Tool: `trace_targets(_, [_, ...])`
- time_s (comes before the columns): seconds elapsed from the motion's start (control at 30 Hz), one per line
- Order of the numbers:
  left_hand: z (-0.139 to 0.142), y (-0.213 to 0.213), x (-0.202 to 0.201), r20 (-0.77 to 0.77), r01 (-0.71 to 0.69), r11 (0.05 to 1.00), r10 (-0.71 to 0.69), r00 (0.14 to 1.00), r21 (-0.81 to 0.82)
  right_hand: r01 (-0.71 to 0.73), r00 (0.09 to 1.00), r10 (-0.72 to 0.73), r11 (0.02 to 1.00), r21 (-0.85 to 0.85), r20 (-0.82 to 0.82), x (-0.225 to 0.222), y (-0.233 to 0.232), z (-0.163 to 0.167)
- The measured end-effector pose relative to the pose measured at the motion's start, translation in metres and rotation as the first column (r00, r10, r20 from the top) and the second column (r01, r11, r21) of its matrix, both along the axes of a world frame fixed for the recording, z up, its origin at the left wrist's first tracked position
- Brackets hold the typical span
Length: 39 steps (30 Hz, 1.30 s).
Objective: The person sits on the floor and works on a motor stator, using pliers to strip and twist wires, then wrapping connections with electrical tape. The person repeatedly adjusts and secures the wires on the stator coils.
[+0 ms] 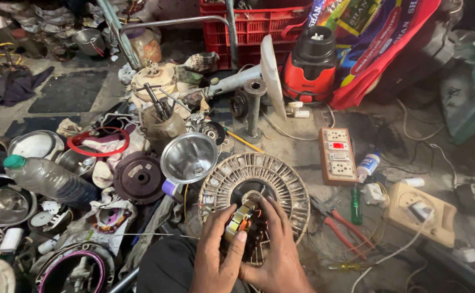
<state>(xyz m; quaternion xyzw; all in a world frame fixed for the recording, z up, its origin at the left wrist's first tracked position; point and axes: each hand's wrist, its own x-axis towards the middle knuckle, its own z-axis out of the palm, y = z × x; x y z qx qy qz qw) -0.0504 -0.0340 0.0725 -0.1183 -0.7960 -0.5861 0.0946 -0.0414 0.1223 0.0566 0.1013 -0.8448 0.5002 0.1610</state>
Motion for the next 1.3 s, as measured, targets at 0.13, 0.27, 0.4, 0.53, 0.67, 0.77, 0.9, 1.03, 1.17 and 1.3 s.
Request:
trace_targets(0.13, [-0.008, -0.001, 0.0, -0.029, -0.067, 0.997, 0.067, 0.997, 0.032, 0.0, 0.973, 0.021, 0.996, 0.093, -0.229, 0.007, 0.001, -0.003])
trace_targets(0.27, [-0.014, -0.005, -0.003, -0.006, -0.091, 0.995, 0.092, 0.996, 0.049, -0.015, 0.982, 0.037, 0.993, 0.118, -0.184, 0.004, 0.0, -0.005])
trace_targets(0.4, [-0.015, -0.009, -0.004, -0.017, -0.103, 0.994, 0.103, 0.994, 0.04, -0.043, 0.985, 0.066, 0.989, 0.14, -0.16, 0.0, -0.003, -0.005])
trace_targets(0.53, [-0.013, -0.008, -0.003, 0.002, -0.084, 0.994, 0.084, 0.996, 0.071, -0.063, 0.987, 0.086, 0.984, 0.166, -0.134, -0.001, -0.004, -0.004])
trace_targets(0.67, [-0.009, -0.007, -0.002, -0.014, -0.065, 0.997, 0.065, 0.998, 0.045, -0.06, 0.991, 0.078, 0.986, 0.156, -0.113, -0.001, -0.001, -0.003])
trace_targets(0.77, [-0.007, -0.004, -0.001, 0.021, -0.059, 0.994, 0.057, 0.998, 0.088, -0.054, 0.99, 0.071, 0.989, 0.14, -0.121, -0.001, 0.001, -0.002])
trace_targets(0.9, [-0.006, 0.0, 0.001, 0.036, -0.086, 0.995, 0.084, 0.996, 0.06, -0.014, 0.986, 0.045, 0.983, 0.183, -0.163, 0.002, 0.002, -0.003])
trace_targets(1.03, [-0.009, 0.005, 0.002, 0.04, -0.09, 0.993, 0.087, 0.995, 0.072, 0.034, 0.979, 0.007, 0.98, 0.197, -0.203, 0.004, 0.003, -0.007])
trace_targets(1.17, [-0.014, 0.009, 0.003, -0.017, -0.09, 0.995, 0.091, 0.996, 0.04, 0.072, 0.978, -0.033, 0.98, 0.187, -0.205, 0.008, 0.003, -0.01])
trace_targets(1.3, [-0.02, 0.017, 0.004, 0.018, -0.105, 0.991, 0.104, 0.994, 0.087, 0.108, 0.981, -0.089, 0.989, 0.102, -0.173, 0.013, -0.001, -0.012])
